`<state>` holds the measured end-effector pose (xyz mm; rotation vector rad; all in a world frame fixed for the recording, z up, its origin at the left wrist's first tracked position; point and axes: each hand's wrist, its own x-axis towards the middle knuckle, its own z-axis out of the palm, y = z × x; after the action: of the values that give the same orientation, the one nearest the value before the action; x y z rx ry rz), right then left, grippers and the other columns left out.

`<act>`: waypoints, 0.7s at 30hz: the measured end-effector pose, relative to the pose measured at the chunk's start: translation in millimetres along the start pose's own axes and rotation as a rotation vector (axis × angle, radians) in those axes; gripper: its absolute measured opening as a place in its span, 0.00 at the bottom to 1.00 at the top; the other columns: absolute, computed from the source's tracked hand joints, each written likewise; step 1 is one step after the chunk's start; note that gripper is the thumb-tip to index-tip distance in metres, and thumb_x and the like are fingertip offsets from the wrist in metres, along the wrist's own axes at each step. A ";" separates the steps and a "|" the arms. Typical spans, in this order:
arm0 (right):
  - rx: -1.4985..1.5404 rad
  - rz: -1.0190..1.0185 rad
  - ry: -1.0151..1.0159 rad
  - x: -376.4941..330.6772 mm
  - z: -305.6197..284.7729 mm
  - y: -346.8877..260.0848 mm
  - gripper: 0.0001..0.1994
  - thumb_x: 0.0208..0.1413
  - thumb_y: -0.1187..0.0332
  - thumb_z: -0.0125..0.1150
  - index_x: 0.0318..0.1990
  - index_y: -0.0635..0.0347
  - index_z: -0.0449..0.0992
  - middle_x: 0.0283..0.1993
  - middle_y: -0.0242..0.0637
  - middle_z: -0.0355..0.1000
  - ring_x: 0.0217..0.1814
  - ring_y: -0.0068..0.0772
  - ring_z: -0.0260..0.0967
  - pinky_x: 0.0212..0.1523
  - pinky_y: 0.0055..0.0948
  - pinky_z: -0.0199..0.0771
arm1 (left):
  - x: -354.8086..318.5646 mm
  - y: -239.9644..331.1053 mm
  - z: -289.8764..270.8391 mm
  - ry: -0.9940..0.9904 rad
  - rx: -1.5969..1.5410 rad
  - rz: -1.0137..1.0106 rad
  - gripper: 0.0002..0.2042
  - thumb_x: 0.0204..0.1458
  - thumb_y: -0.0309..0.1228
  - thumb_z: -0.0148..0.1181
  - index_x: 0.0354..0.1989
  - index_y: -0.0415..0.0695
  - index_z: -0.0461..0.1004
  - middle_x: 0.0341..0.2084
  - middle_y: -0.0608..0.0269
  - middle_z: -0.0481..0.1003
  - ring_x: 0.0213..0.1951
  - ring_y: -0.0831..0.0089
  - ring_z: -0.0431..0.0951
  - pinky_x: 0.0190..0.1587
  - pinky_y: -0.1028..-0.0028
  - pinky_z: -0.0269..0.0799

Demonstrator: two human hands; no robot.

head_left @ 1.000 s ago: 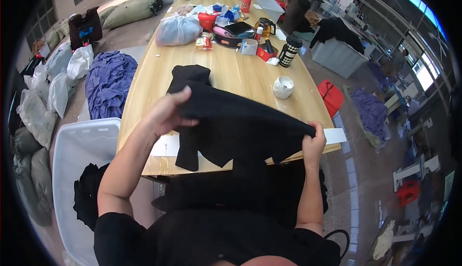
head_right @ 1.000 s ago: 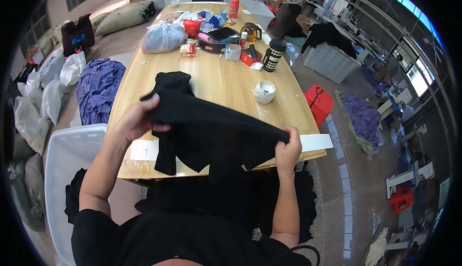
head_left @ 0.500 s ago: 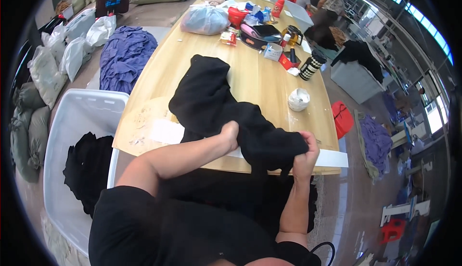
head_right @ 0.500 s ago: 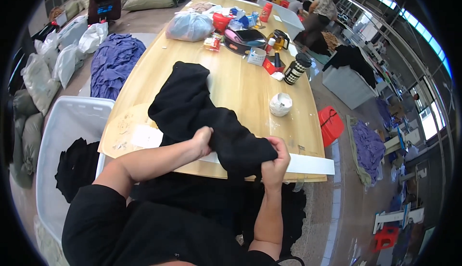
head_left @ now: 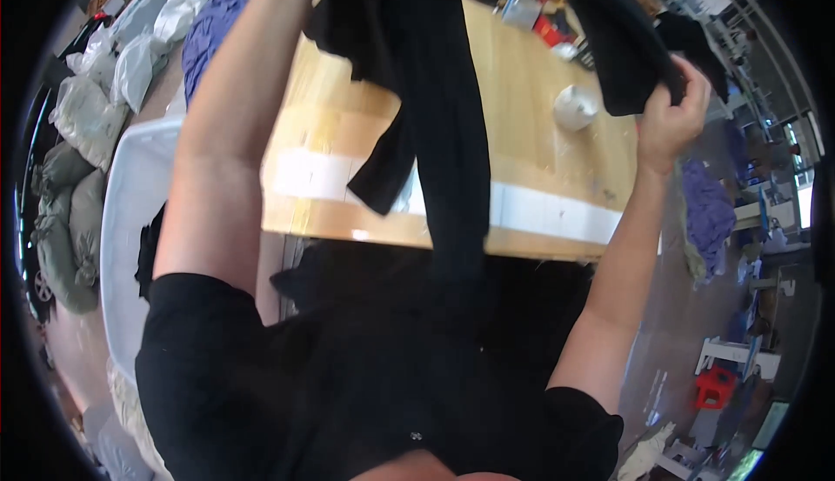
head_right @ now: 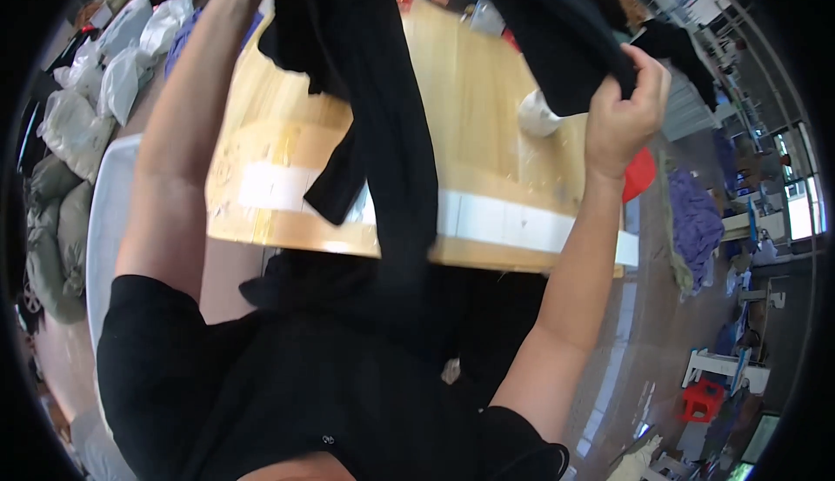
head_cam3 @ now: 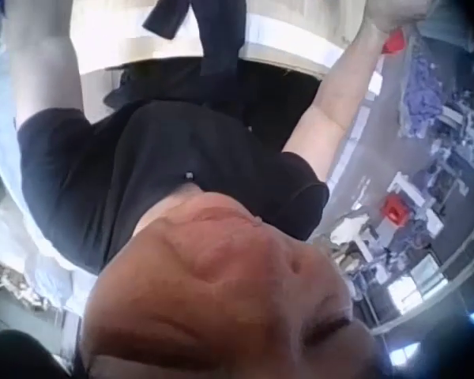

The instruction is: Marking layout lines on black garments using a paper template and a white marking tool.

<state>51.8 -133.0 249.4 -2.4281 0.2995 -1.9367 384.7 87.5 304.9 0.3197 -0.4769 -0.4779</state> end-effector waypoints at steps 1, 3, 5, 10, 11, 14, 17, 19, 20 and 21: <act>0.146 0.199 -0.056 -14.6 4.3 1.9 0.12 0.46 0.83 0.52 0.40 0.64 0.72 0.37 0.40 0.70 0.41 0.35 0.69 0.47 0.29 0.66 | -17.1 -0.8 -5.3 0.083 0.133 -0.146 0.14 0.59 0.34 0.45 0.46 0.36 0.67 0.48 0.48 0.70 0.52 0.57 0.69 0.58 0.56 0.63; 0.241 0.444 -0.194 -53.9 3.2 30.2 0.11 0.56 0.74 0.51 0.45 0.65 0.72 0.41 0.34 0.72 0.44 0.23 0.67 0.45 0.22 0.65 | -47.0 -30.3 -41.4 0.284 0.415 -0.477 0.14 0.59 0.35 0.44 0.48 0.39 0.65 0.48 0.50 0.69 0.53 0.55 0.67 0.53 0.46 0.64; 0.301 0.840 -0.347 -90.4 -0.4 35.1 0.13 0.55 0.74 0.50 0.47 0.67 0.71 0.42 0.34 0.72 0.44 0.22 0.67 0.46 0.20 0.65 | -93.3 -47.1 -88.2 0.425 0.798 -0.764 0.17 0.58 0.43 0.46 0.50 0.46 0.64 0.46 0.55 0.70 0.49 0.57 0.69 0.50 0.49 0.65; 0.455 0.939 -0.681 -139.4 -16.0 2.2 0.11 0.51 0.77 0.49 0.42 0.68 0.73 0.33 0.30 0.72 0.35 0.19 0.66 0.38 0.21 0.68 | -189.9 -95.9 -96.0 0.641 0.833 -1.385 0.21 0.60 0.45 0.43 0.58 0.48 0.60 0.57 0.60 0.61 0.54 0.56 0.63 0.51 0.47 0.63; 0.492 0.914 -0.682 -147.7 -12.0 -1.3 0.11 0.52 0.75 0.50 0.42 0.69 0.74 0.33 0.32 0.73 0.37 0.19 0.66 0.39 0.21 0.68 | -198.0 -108.2 -101.1 0.616 0.836 -1.357 0.19 0.61 0.43 0.42 0.56 0.48 0.61 0.55 0.59 0.63 0.52 0.58 0.64 0.50 0.48 0.64; 0.478 0.884 -0.696 -151.2 -11.9 -1.5 0.12 0.53 0.71 0.54 0.41 0.71 0.73 0.34 0.36 0.74 0.39 0.21 0.67 0.43 0.24 0.67 | -191.3 -142.1 -94.3 0.688 0.704 -1.208 0.13 0.60 0.36 0.40 0.50 0.47 0.65 0.51 0.58 0.65 0.52 0.59 0.65 0.47 0.50 0.66; 0.320 0.969 -0.580 -148.3 -4.0 15.0 0.12 0.52 0.71 0.54 0.40 0.71 0.74 0.34 0.38 0.74 0.39 0.24 0.69 0.43 0.26 0.67 | -162.4 -182.8 -109.3 0.792 0.393 -0.887 0.10 0.57 0.32 0.41 0.45 0.47 0.65 0.44 0.58 0.66 0.47 0.60 0.66 0.45 0.50 0.67; 0.082 0.777 -0.519 -135.2 -2.8 61.1 0.11 0.45 0.74 0.52 0.36 0.70 0.74 0.31 0.45 0.74 0.36 0.30 0.70 0.40 0.30 0.69 | -113.7 -194.4 -107.7 0.819 0.194 -0.667 0.07 0.54 0.31 0.43 0.40 0.47 0.64 0.41 0.56 0.65 0.44 0.59 0.66 0.44 0.49 0.67; -0.023 0.630 -0.486 -117.7 6.6 78.3 0.10 0.45 0.75 0.53 0.37 0.70 0.73 0.32 0.45 0.73 0.35 0.34 0.70 0.39 0.32 0.69 | -81.5 -175.8 -123.9 0.758 0.039 -0.481 0.08 0.53 0.30 0.44 0.41 0.47 0.64 0.42 0.54 0.64 0.45 0.59 0.66 0.44 0.49 0.67; -0.056 0.482 -0.323 -98.4 6.5 83.9 0.11 0.47 0.76 0.54 0.39 0.68 0.72 0.33 0.46 0.73 0.35 0.39 0.71 0.39 0.33 0.69 | -55.1 -153.1 -113.4 0.775 -0.038 -0.366 0.09 0.53 0.30 0.45 0.43 0.45 0.64 0.45 0.51 0.64 0.47 0.58 0.66 0.44 0.50 0.67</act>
<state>26.0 -200.0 141.7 -2.3587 0.8384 -1.3359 343.6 7.2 128.3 0.5266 0.3528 -0.6700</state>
